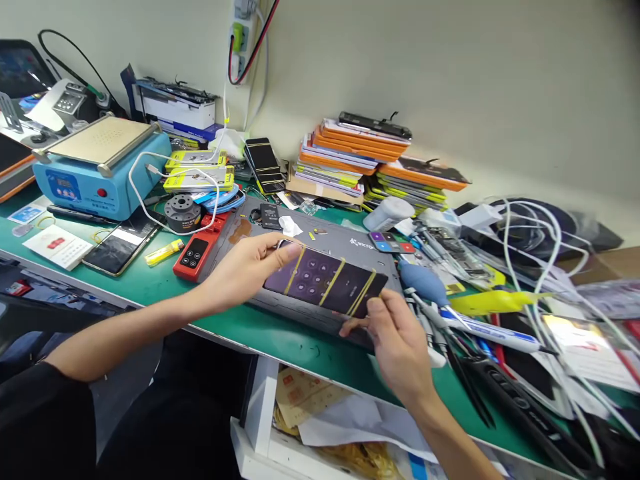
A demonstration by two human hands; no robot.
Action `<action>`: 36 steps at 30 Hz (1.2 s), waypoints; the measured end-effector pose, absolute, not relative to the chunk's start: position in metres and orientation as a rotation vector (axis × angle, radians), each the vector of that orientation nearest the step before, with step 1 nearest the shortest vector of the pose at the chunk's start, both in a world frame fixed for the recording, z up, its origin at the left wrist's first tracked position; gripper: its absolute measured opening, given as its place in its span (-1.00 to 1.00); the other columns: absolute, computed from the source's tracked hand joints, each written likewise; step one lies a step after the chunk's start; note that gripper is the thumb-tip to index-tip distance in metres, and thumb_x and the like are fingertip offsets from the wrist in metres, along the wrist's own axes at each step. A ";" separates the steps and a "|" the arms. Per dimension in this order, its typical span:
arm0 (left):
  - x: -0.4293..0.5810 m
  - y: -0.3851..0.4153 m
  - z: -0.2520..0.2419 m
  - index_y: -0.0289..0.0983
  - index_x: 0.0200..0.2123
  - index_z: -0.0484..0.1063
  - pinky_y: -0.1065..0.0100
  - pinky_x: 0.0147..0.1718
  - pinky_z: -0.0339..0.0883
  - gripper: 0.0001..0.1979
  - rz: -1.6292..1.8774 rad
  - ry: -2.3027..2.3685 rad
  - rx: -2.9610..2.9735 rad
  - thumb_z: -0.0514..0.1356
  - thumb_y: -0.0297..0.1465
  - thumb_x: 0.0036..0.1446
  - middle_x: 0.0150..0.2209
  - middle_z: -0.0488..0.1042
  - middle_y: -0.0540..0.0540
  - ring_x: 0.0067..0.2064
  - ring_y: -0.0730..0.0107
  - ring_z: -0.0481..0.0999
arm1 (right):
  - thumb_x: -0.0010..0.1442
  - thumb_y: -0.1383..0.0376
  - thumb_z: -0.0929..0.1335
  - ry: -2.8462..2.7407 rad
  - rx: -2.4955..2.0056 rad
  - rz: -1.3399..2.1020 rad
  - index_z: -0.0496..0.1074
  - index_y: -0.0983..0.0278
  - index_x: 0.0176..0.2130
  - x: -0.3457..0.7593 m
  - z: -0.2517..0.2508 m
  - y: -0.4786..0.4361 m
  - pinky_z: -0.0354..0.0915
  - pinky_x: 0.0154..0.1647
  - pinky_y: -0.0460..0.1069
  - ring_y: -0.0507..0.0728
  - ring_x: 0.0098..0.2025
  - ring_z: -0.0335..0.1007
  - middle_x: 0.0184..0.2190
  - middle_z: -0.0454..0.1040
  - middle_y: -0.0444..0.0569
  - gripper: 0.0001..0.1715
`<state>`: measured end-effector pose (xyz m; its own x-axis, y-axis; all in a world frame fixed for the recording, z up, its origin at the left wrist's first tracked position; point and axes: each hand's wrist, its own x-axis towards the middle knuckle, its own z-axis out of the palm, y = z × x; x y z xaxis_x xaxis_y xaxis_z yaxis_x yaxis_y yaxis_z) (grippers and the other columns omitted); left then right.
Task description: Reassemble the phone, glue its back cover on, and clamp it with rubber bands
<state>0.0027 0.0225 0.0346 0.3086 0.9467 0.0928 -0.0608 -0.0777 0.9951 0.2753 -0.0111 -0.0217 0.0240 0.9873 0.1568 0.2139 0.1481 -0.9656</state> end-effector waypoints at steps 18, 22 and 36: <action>0.009 0.004 0.068 -0.42 0.01 0.61 0.05 0.15 0.61 -0.70 0.711 0.586 0.694 0.08 -0.41 0.54 -0.04 0.74 -0.41 -0.05 0.12 0.79 | -0.09 -0.06 0.68 -0.924 -1.291 1.621 0.37 0.25 -0.50 0.282 -0.002 0.024 0.08 -0.77 -0.20 -0.11 -0.71 0.12 -0.69 0.29 -0.25 -0.38; 0.011 -0.006 0.074 -0.40 0.09 0.57 0.06 0.14 0.62 -0.70 0.705 0.579 0.692 0.08 -0.40 0.55 -0.05 0.74 -0.38 -0.07 0.13 0.80 | -0.01 -0.05 0.65 -0.943 -1.267 1.642 0.36 0.24 -0.49 0.284 0.000 0.023 0.05 -0.77 -0.20 -0.10 -0.71 0.12 -0.70 0.28 -0.25 -0.40; 0.018 -0.037 0.084 -0.32 0.16 0.59 0.28 0.14 0.61 -0.73 0.607 0.445 0.743 0.18 -0.47 0.50 0.11 0.71 -0.25 0.05 0.28 0.76 | 0.09 -0.08 0.61 -1.005 -1.231 1.644 0.43 0.23 -0.47 0.283 0.004 0.023 0.04 -0.74 -0.13 -0.07 -0.70 0.11 -0.69 0.32 -0.24 -0.46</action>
<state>0.0175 -0.0371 0.0839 0.7423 0.6504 -0.1612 -0.3494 0.5809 0.7351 0.2830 0.0226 0.0037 -0.1762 0.9344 -0.3097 -0.1506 -0.3365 -0.9295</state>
